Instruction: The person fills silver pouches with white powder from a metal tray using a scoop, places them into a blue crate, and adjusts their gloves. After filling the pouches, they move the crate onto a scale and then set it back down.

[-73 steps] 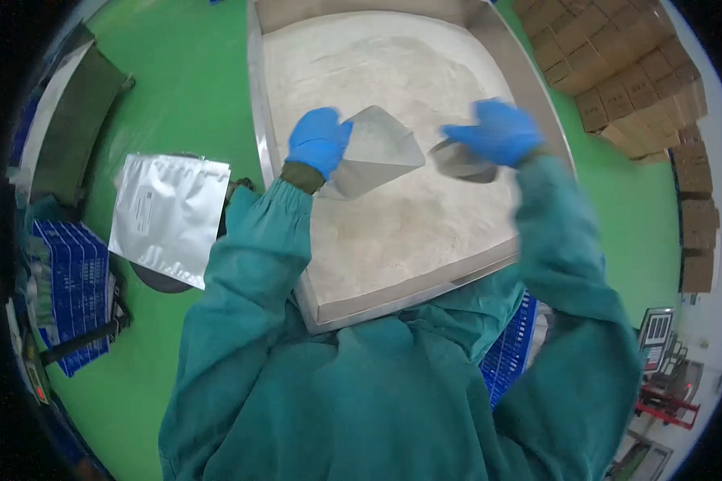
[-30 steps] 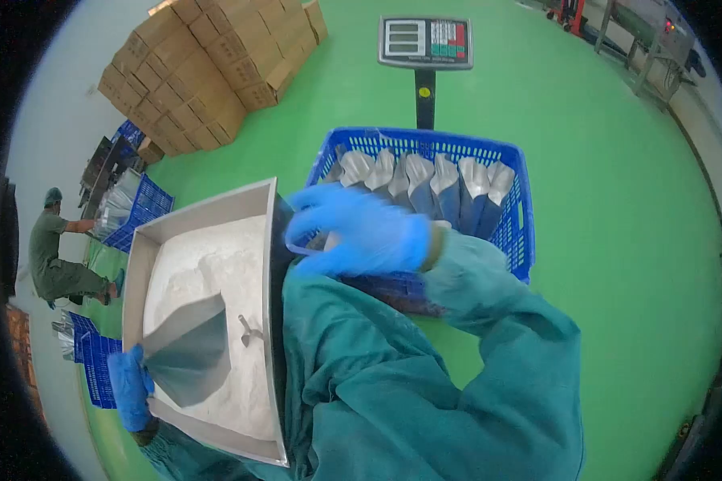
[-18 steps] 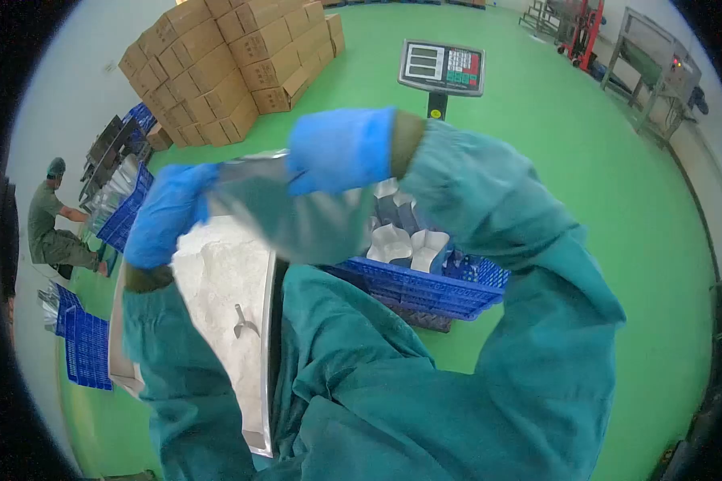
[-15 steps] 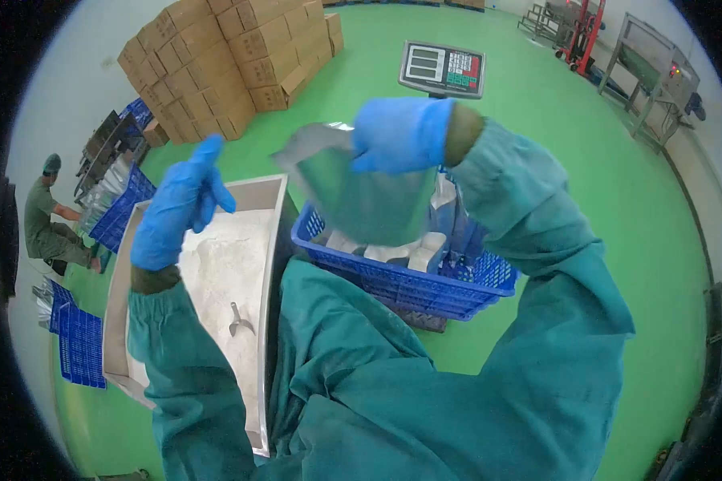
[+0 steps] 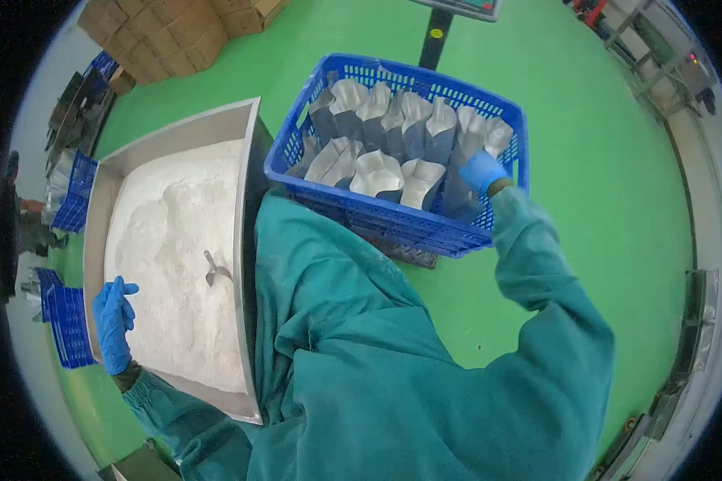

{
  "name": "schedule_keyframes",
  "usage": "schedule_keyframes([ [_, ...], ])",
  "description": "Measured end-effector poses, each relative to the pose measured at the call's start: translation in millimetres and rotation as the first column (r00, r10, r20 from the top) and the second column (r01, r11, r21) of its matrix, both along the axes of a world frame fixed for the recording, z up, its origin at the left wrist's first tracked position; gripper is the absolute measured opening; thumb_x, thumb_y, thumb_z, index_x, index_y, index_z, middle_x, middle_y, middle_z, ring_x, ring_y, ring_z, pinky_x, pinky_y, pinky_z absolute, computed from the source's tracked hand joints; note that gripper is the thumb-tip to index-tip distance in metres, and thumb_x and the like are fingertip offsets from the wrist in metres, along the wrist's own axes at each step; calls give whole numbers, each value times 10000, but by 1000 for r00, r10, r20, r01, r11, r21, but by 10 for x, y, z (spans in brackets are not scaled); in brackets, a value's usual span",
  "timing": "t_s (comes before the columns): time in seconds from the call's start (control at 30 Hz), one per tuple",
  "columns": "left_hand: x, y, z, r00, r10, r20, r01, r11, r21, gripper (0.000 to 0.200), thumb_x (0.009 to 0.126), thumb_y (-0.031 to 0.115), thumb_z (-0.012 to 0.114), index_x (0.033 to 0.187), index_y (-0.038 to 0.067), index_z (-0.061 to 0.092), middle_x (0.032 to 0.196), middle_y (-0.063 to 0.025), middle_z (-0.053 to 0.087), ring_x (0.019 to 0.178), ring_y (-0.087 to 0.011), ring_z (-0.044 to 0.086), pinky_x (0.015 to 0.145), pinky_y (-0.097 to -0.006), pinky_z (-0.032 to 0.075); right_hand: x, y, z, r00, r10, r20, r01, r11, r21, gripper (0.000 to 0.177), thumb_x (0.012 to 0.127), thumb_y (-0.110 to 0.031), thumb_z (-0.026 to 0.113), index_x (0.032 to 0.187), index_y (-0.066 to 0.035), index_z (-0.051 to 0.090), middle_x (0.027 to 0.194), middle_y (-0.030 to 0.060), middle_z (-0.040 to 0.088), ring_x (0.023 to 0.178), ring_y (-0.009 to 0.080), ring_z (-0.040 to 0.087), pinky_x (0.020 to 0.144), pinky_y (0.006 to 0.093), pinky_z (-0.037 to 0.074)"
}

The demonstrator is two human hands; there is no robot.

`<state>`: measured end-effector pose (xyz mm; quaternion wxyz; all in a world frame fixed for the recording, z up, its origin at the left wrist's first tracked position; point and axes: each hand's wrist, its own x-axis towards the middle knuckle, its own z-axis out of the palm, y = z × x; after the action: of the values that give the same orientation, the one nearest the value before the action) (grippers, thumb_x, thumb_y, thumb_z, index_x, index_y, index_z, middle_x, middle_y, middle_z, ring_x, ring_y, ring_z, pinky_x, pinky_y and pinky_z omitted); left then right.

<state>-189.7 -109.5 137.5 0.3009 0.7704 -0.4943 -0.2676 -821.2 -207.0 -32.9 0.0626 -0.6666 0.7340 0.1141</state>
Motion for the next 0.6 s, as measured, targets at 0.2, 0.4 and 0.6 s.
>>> schedule_keyframes([
  [0.2, 412, 204, 33, 970, 208, 127, -210, 978, 5, 335, 864, 345, 529, 757, 36, 602, 452, 19, 383, 373, -46, 314, 369, -195, 247, 17, -10, -1153, 991, -19, 133, -8, 980, 197, 421, 779, -379, 468, 799, 0, 651, 862, 230, 608, 810, 373, 588, 750, 428, 456],
  [0.4, 426, 249, -131, 968, 228, 107, -230, 973, 6, 369, 855, 365, 532, 918, 13, 622, 506, 5, 429, 387, -55, 338, 377, -186, 256, -84, -105, -1698, 989, -6, 150, -40, 951, 305, 453, 801, -398, 464, 838, 14, 649, 860, 229, 610, 809, 378, 587, 727, 436, 457],
  [0.6, 794, 511, -586, 909, 387, 155, -363, 917, -165, 397, 869, 327, 514, 1103, 8, 538, 541, -17, 453, 415, -69, 368, 423, -205, 304, 164, -487, -744, 916, -31, 399, 25, 999, 22, 290, 801, -270, 503, 938, -42, 621, 857, 216, 612, 788, 366, 593, 682, 425, 471],
])
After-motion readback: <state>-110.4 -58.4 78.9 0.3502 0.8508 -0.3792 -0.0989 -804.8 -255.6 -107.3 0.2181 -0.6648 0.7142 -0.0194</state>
